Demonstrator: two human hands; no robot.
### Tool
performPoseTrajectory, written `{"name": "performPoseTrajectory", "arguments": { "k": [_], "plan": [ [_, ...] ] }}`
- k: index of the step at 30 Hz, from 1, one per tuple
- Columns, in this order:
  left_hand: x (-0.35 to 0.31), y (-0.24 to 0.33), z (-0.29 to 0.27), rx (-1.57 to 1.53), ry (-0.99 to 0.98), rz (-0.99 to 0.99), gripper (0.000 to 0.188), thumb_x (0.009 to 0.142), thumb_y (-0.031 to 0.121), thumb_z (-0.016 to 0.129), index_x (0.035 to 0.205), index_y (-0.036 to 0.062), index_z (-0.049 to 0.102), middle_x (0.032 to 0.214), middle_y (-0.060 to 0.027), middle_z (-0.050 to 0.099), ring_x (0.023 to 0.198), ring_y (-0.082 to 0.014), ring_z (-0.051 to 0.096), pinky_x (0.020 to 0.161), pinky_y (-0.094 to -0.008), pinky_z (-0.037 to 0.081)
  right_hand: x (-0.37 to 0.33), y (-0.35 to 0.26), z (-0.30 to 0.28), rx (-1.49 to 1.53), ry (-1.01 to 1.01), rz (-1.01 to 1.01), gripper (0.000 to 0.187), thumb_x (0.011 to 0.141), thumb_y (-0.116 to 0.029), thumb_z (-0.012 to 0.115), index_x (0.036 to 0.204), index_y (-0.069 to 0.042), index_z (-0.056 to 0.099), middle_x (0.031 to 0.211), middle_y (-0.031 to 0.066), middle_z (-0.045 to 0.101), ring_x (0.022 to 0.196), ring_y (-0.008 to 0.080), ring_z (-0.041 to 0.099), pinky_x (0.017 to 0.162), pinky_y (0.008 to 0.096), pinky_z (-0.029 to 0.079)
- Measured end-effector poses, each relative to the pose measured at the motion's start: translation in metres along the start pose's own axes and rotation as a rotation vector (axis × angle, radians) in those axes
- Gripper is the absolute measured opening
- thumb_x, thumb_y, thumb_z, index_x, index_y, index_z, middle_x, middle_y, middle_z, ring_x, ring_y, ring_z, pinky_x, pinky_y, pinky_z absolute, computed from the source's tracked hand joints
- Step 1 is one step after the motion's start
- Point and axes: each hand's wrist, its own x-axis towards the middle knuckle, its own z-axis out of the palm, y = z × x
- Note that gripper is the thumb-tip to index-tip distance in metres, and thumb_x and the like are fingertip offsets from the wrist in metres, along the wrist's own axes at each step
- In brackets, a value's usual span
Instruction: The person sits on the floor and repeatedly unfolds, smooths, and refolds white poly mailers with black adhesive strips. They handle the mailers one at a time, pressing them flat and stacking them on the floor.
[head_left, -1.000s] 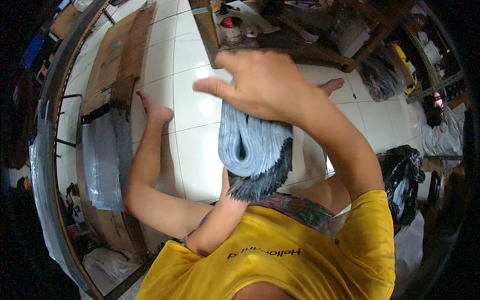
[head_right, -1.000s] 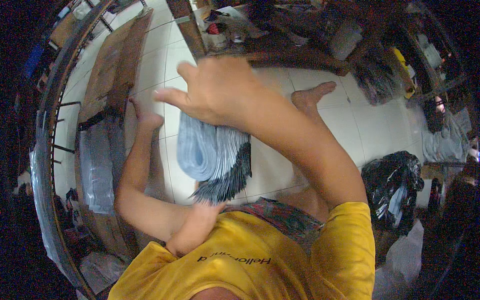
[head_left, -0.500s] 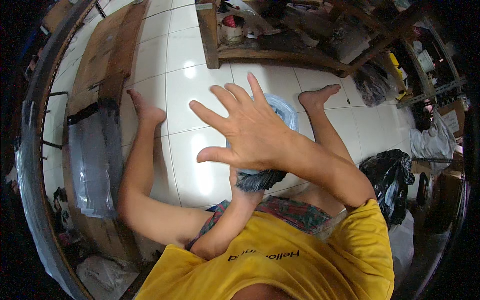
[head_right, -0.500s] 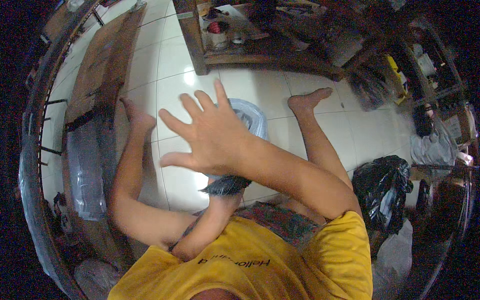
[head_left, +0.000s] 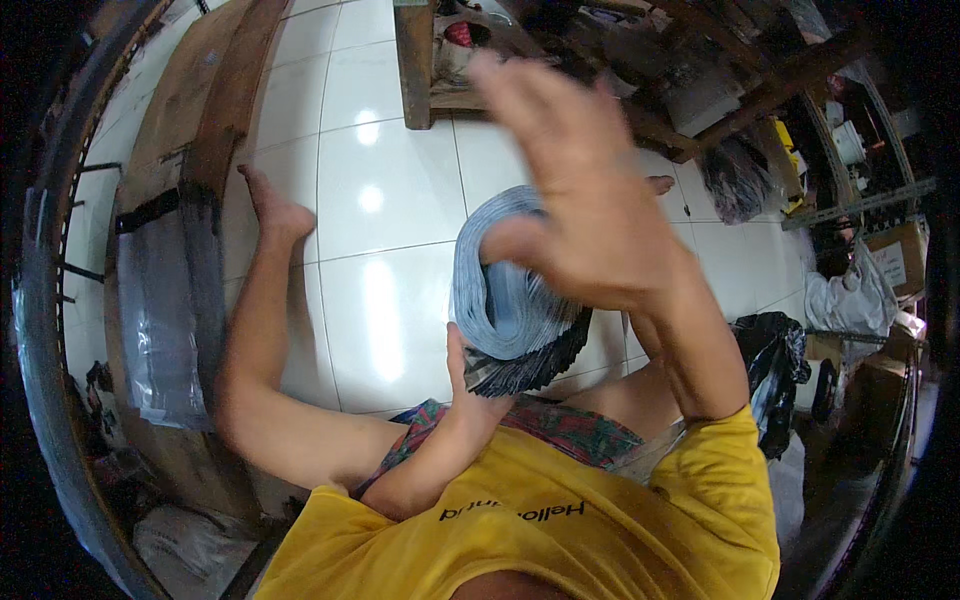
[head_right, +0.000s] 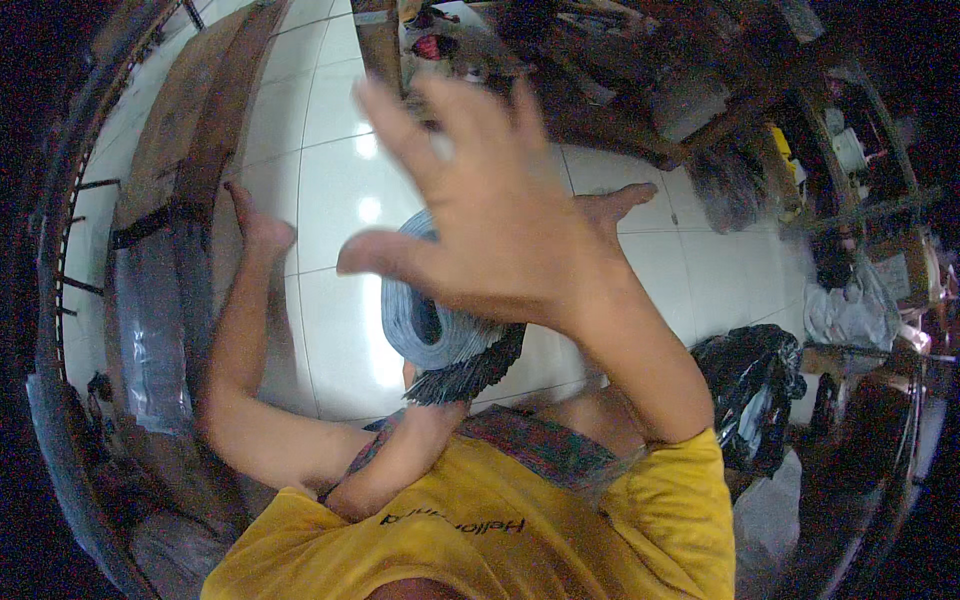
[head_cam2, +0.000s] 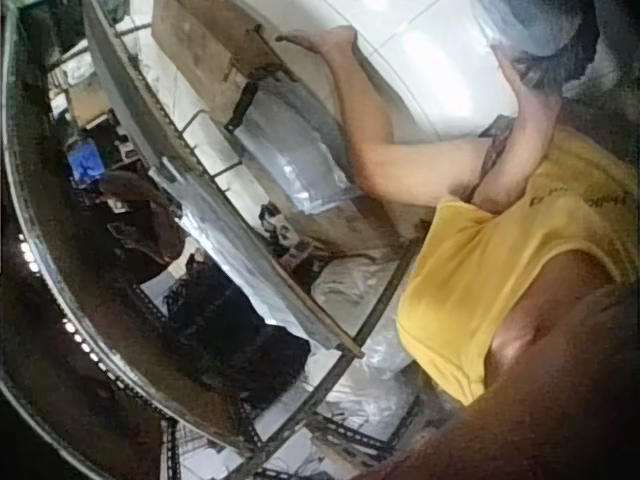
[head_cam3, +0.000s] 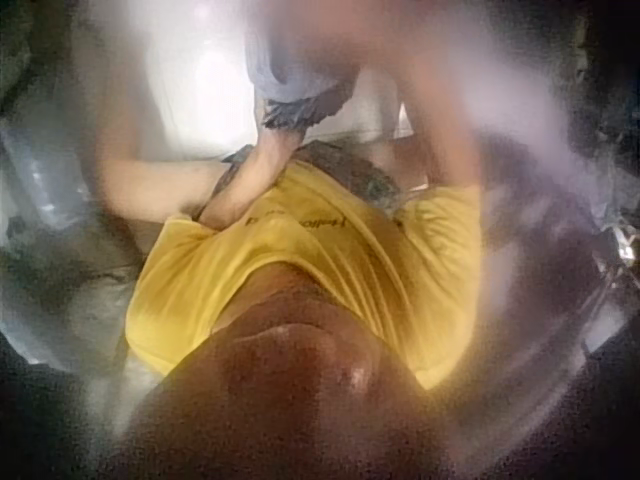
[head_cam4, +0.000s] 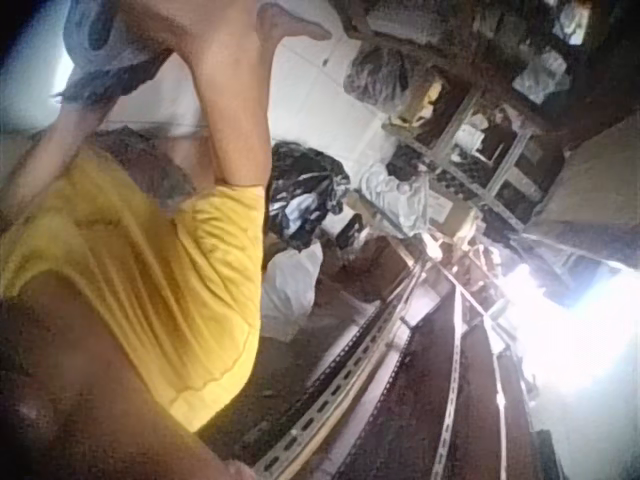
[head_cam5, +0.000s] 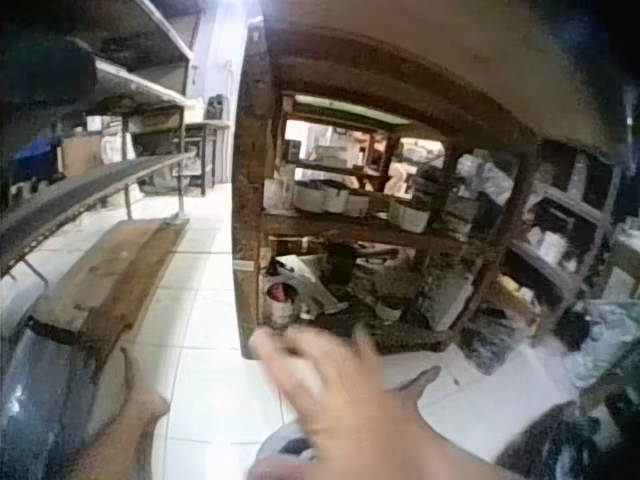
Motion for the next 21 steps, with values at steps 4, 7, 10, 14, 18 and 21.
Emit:
{"name": "performPoseTrajectory", "arguments": {
  "k": [4,7,10,14,18,21],
  "plan": [
    [-0.005,-0.004,-0.008,0.002,-0.07,-0.09,0.068,0.105,0.06,0.025,0.151,0.0114,0.041,0.15,-0.0114,0.048,0.139,-0.0299,0.046,0.117,-0.0478,0.036,-0.022,0.012,0.034,-0.182,-0.193,0.018,0.096,0.083,-0.073,0.06,0.154,-0.012,0.039,0.141,0.0288,0.046,0.133,0.045,0.043,0.111,0.0698,0.025],
    [-0.006,0.001,-0.007,0.065,0.066,-0.091,0.071,0.103,0.063,0.026,0.151,0.0118,0.041,0.15,-0.0105,0.048,0.139,-0.0295,0.046,0.117,-0.0471,0.036,0.005,-0.009,-0.008,-0.013,-0.036,-0.055,0.095,0.084,-0.075,0.057,0.155,-0.014,0.039,0.142,0.0286,0.046,0.134,0.0458,0.043,0.111,0.0707,0.024],
    [-0.007,-0.006,-0.012,0.05,0.079,-0.121,0.071,0.103,0.065,0.025,0.149,0.0134,0.043,0.15,-0.0099,0.048,0.137,-0.0288,0.048,0.116,-0.0474,0.037,-0.017,-0.01,0.029,-0.053,-0.149,-0.048,0.097,0.083,-0.078,0.054,0.156,-0.015,0.038,0.141,0.0287,0.047,0.134,0.0474,0.042,0.111,0.0724,0.023],
    [-0.002,-0.004,-0.012,0.097,0.071,-0.037,0.07,0.103,0.064,0.026,0.148,0.0142,0.044,0.147,-0.0103,0.051,0.135,-0.0283,0.05,0.115,-0.0478,0.039,-0.001,-0.035,-0.002,-0.055,-0.197,-0.089,0.1,0.085,-0.08,0.048,0.157,-0.012,0.036,0.147,0.0277,0.041,0.138,0.0451,0.038,0.115,0.0705,0.017],
    [-0.002,0.0,0.001,0.134,0.052,-0.027,0.074,0.101,0.068,0.027,0.147,0.0131,0.045,0.144,-0.0106,0.053,0.135,-0.0289,0.051,0.115,-0.0487,0.039,-0.011,-0.026,0.03,-0.081,-0.277,-0.067,0.098,0.085,-0.079,0.05,0.157,-0.013,0.037,0.144,0.0269,0.044,0.137,0.0439,0.041,0.115,0.0718,0.017],
    [-0.013,0.002,-0.01,0.151,0.034,-0.069,0.077,0.1,0.069,0.027,0.145,0.0102,0.047,0.144,-0.0116,0.053,0.135,-0.0296,0.05,0.116,-0.0484,0.038,0.004,-0.024,0.018,-0.062,-0.136,-0.119,0.097,0.084,-0.08,0.05,0.155,-0.014,0.038,0.135,0.031,0.053,0.127,0.0468,0.05,0.112,0.0726,0.021]
  ]
}}
